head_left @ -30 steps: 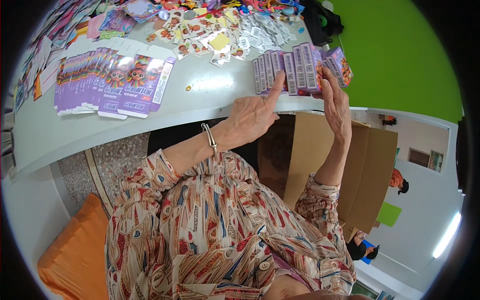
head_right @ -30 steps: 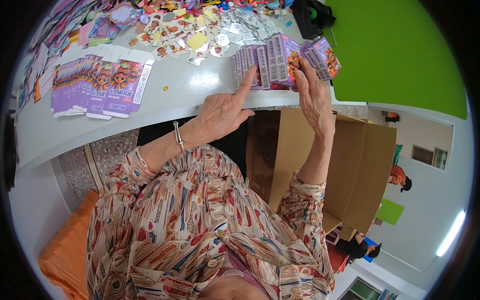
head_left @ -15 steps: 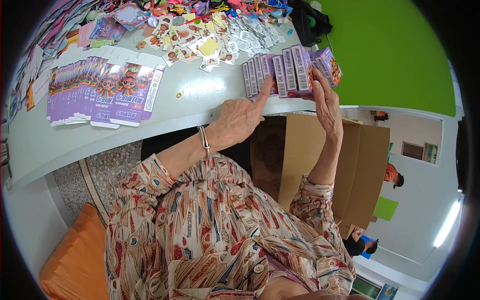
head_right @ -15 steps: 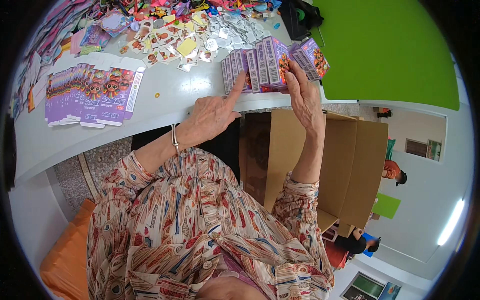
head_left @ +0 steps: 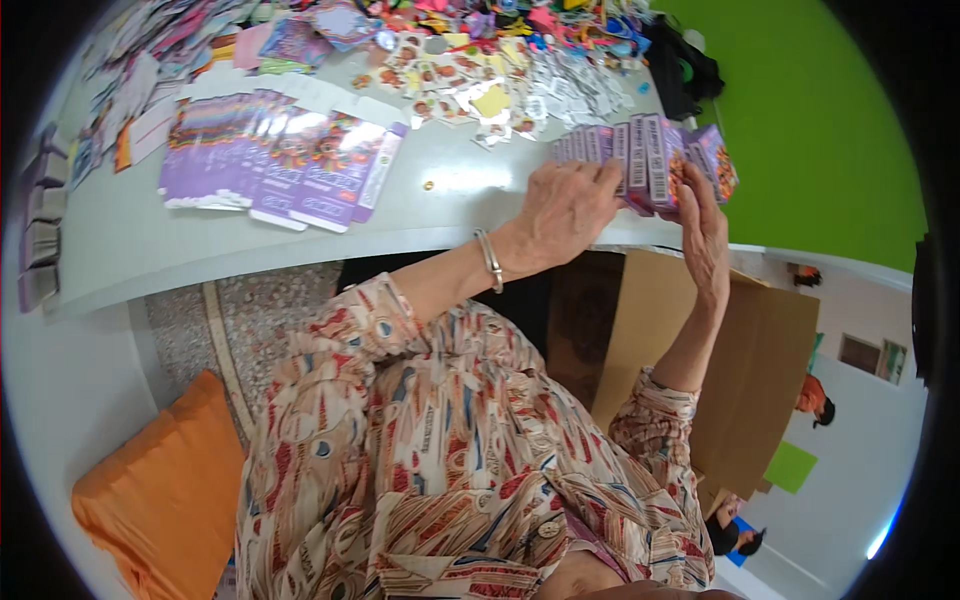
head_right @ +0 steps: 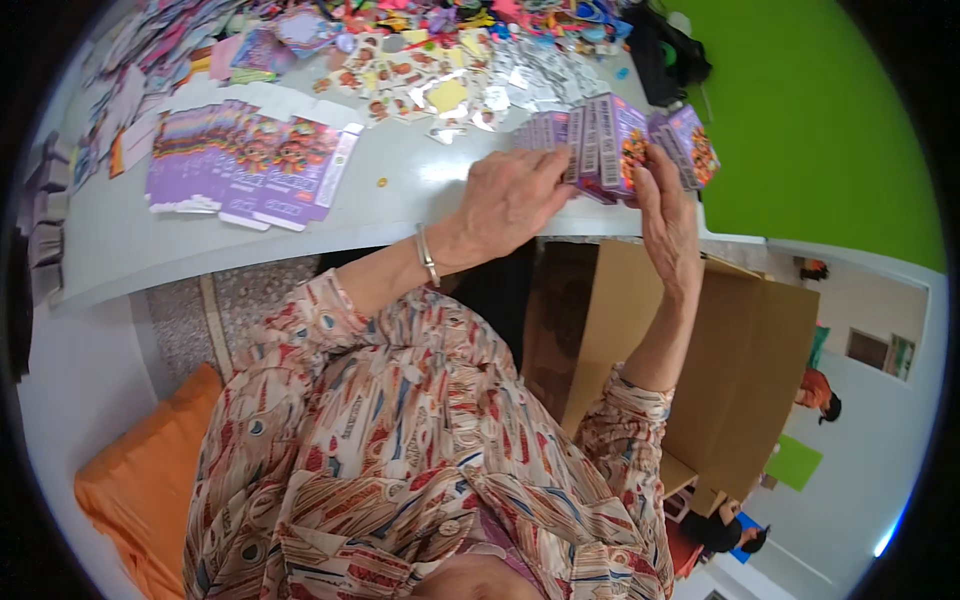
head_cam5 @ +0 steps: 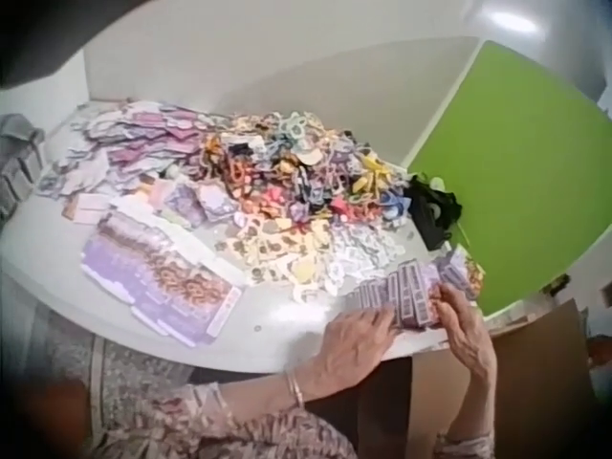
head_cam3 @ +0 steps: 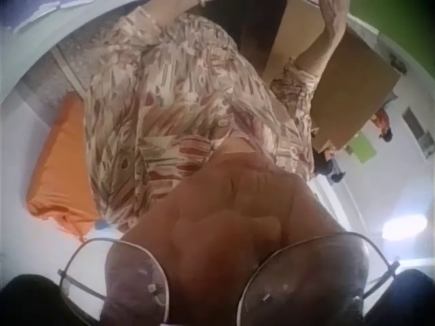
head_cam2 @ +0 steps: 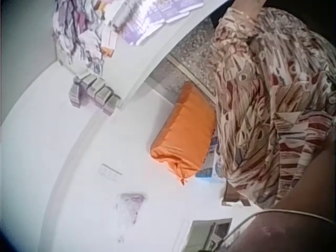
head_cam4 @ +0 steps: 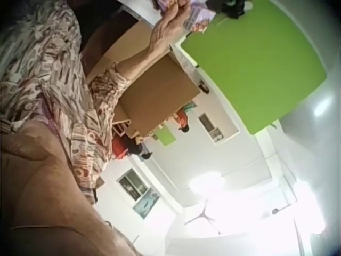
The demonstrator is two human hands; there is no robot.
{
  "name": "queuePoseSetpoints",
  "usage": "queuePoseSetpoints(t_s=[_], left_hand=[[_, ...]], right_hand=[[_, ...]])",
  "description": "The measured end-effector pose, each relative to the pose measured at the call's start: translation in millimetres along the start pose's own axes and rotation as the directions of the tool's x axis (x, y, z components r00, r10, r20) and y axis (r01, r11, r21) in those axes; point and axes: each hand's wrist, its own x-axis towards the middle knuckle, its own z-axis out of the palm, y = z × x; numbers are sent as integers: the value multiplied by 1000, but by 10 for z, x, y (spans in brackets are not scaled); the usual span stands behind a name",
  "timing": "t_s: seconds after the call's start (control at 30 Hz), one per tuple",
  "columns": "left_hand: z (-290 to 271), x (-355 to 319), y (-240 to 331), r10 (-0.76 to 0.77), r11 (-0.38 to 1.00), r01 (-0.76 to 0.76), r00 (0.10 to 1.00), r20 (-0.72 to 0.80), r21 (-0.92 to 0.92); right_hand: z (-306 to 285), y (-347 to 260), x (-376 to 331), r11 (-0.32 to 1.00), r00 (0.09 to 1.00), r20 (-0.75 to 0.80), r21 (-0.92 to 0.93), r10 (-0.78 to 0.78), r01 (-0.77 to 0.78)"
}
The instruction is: Packing small purple product boxes into a large cardboard shipping carton.
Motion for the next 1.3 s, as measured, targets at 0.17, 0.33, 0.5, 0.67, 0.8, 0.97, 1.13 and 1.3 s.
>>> queuePoseSetpoints(t_s=[0.17, 0.33, 0.5, 0.67, 0.8, 0.97, 1.13, 1.3], left_hand=[[-395, -91, -20, 7, 994, -10, 1000, 29, 105], [-1226, -337, -562, -131, 754, 26, 985, 112, 656], [-1844, -542, -1042, -341, 689, -59, 853, 394, 723], [-1910, -306, -1229, -212, 779, -175, 830, 515, 602], [-1868, -35, -1106, -151, 887, -55, 904, 401, 458], [-1503, 143, -451, -274, 953, 238, 942, 195, 187], [-1219, 19, -338, -116, 963, 108, 993, 17, 248], [-1246, -80, -188, -353, 932, 346, 933, 62, 109]], right_hand=[[19, 69, -22, 998, 1000, -5, 55, 26, -25], [48, -101, -255, 977, 927, -328, -169, -183, 132], [410, -545, -593, 859, 809, -313, -46, -498, 510], [1370, -543, -579, 855, 880, -38, 221, -473, 469], [1871, -586, -462, 885, 895, -129, 144, -427, 443], [2054, -933, -325, 940, 956, -113, 182, -272, 289], [2191, -790, -274, 934, 947, -233, 229, -220, 273], [2167, -778, -310, 931, 963, -202, 284, -176, 229]])
